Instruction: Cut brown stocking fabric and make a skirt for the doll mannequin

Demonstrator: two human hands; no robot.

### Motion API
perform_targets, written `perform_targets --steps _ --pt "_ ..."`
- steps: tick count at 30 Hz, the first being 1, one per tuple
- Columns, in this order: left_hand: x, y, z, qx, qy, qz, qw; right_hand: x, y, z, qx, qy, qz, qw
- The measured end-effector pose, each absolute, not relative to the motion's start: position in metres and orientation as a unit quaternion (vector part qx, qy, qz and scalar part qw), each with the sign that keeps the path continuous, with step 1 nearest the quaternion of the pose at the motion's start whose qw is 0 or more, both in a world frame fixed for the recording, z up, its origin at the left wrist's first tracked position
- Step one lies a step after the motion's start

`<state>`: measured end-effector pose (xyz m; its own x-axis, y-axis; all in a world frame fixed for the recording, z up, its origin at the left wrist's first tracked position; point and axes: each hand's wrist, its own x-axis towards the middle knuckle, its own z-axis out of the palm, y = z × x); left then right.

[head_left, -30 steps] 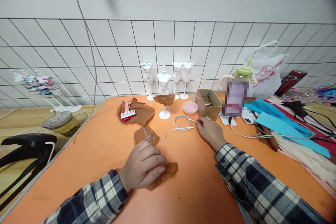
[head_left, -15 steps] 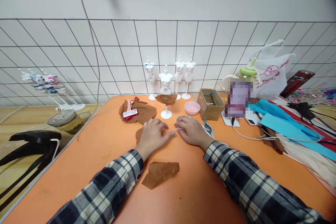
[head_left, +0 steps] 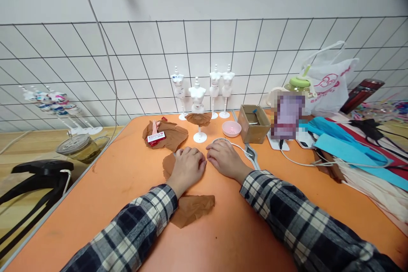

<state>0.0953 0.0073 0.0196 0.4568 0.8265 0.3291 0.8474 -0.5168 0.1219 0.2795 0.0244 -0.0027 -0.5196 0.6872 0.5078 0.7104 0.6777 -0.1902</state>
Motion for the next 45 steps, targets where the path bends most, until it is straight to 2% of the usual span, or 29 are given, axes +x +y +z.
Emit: perform_targets --steps 11,14,21,28,34,38,45 --pt "0.098 0.003 0.02 -0.891 -0.42 -0.155 0.077 0.278 0.014 0.004 -0.366 -0.896 -0.046 0.249" --pt "0.099 0.004 0.016 -0.89 -0.422 -0.166 0.053 0.277 0.01 0.006 -0.353 -0.899 -0.06 0.252" --pt "0.099 0.002 0.012 -0.832 -0.483 -0.262 -0.076 0.279 0.006 0.008 -0.317 -0.893 -0.093 0.305" --pt "0.098 0.001 0.014 -0.843 -0.466 -0.261 -0.055 0.28 0.005 0.01 -0.285 -0.904 -0.083 0.308" --pt "0.065 0.028 0.013 -0.759 -0.517 -0.369 -0.142 0.291 -0.002 0.012 -0.308 -0.885 -0.041 0.348" --pt "0.054 0.035 0.01 -0.693 -0.533 -0.44 -0.206 0.297 0.01 0.001 -0.367 -0.868 0.012 0.335" --pt "0.065 0.028 0.005 -0.631 -0.474 -0.505 -0.35 0.299 0.021 -0.01 -0.426 -0.841 0.11 0.315"
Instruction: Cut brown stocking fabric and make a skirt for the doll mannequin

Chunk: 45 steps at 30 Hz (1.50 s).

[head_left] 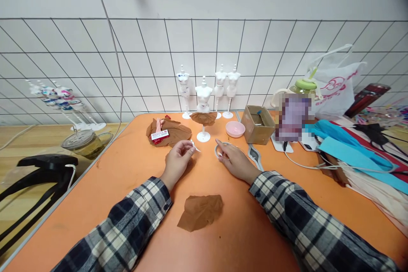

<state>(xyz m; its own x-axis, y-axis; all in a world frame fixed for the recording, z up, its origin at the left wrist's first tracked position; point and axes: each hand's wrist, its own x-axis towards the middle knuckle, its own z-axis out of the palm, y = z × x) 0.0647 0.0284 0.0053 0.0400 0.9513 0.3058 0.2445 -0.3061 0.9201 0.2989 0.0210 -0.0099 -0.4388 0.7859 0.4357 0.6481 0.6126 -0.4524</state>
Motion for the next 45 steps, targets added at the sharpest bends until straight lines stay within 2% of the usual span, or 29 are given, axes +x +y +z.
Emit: perform_targets --steps 6,10,14,17,20,32,38,41,45 --pt "0.06 0.021 0.011 0.609 0.395 0.529 0.441 0.3 0.016 -0.002 -0.441 -0.828 0.061 0.34" --pt "0.057 0.015 0.015 0.656 0.359 0.497 0.44 0.299 0.008 0.008 -0.412 -0.807 -0.053 0.419" --pt "0.059 0.004 0.02 0.593 0.308 0.496 0.555 0.292 -0.005 0.016 -0.372 -0.809 -0.172 0.423" --pt "0.061 -0.004 0.022 0.522 0.292 0.486 0.637 0.285 -0.011 0.019 -0.362 -0.814 -0.189 0.413" --pt "0.061 -0.008 0.02 0.505 0.292 0.483 0.653 0.282 -0.015 0.02 -0.375 -0.802 -0.176 0.43" --pt "0.063 -0.008 0.015 0.543 0.321 0.47 0.618 0.271 -0.029 0.021 -0.39 -0.789 -0.044 0.472" --pt "0.072 -0.004 0.014 0.655 0.42 0.433 0.455 0.27 -0.024 0.019 -0.443 -0.705 0.082 0.547" --pt "0.071 0.0 0.013 0.652 0.466 0.445 0.399 0.272 -0.018 0.015 -0.485 -0.633 0.141 0.586" --pt "0.063 0.002 0.017 0.671 0.465 0.463 0.344 0.274 -0.01 0.007 -0.528 -0.591 0.184 0.582"
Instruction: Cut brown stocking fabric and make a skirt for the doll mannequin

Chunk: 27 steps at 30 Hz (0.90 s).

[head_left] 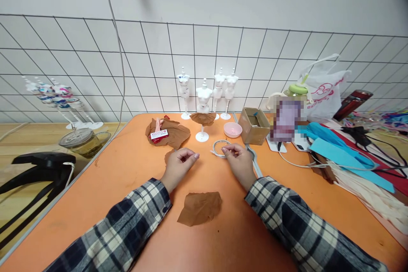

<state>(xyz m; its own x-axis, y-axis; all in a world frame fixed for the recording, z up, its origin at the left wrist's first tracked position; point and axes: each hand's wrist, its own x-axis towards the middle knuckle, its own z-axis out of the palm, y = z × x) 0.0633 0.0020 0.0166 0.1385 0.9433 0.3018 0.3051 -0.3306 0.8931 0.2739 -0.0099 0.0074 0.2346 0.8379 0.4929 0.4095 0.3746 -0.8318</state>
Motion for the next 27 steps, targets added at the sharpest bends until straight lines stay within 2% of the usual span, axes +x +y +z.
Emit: perform_targets --steps 4,8,14,19,27 --pt "0.069 -0.008 0.02 0.775 0.403 0.398 0.28 0.267 -0.013 0.005 -0.52 -0.629 0.153 0.557" --pt "0.08 -0.016 0.016 0.812 0.404 0.348 0.236 0.257 -0.023 0.006 -0.498 -0.664 0.146 0.539" --pt "0.078 -0.014 0.012 0.819 0.408 0.334 0.228 0.254 -0.026 0.005 -0.48 -0.718 0.113 0.492" --pt "0.076 -0.014 0.013 0.828 0.395 0.329 0.226 0.261 -0.022 0.006 -0.43 -0.768 0.152 0.449" --pt "0.076 -0.01 0.01 0.77 0.419 0.386 0.287 0.267 -0.02 0.005 -0.388 -0.791 0.175 0.439"
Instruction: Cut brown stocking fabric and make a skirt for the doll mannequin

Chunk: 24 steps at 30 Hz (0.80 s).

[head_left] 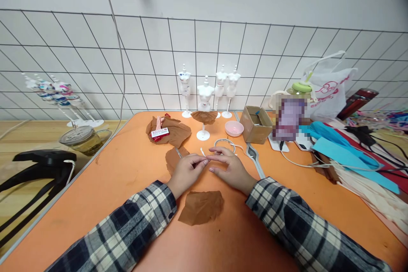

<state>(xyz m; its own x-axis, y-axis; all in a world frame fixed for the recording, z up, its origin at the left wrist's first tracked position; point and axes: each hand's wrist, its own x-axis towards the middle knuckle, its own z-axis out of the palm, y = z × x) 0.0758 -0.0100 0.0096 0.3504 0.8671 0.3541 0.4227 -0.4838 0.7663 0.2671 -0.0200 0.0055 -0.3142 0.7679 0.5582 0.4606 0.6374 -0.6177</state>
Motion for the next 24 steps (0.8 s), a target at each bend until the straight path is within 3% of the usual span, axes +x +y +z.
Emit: perform_targets --steps 24 --pt "0.078 -0.013 0.015 0.739 0.428 0.366 0.369 0.266 -0.028 0.011 -0.395 -0.834 -0.009 0.385"
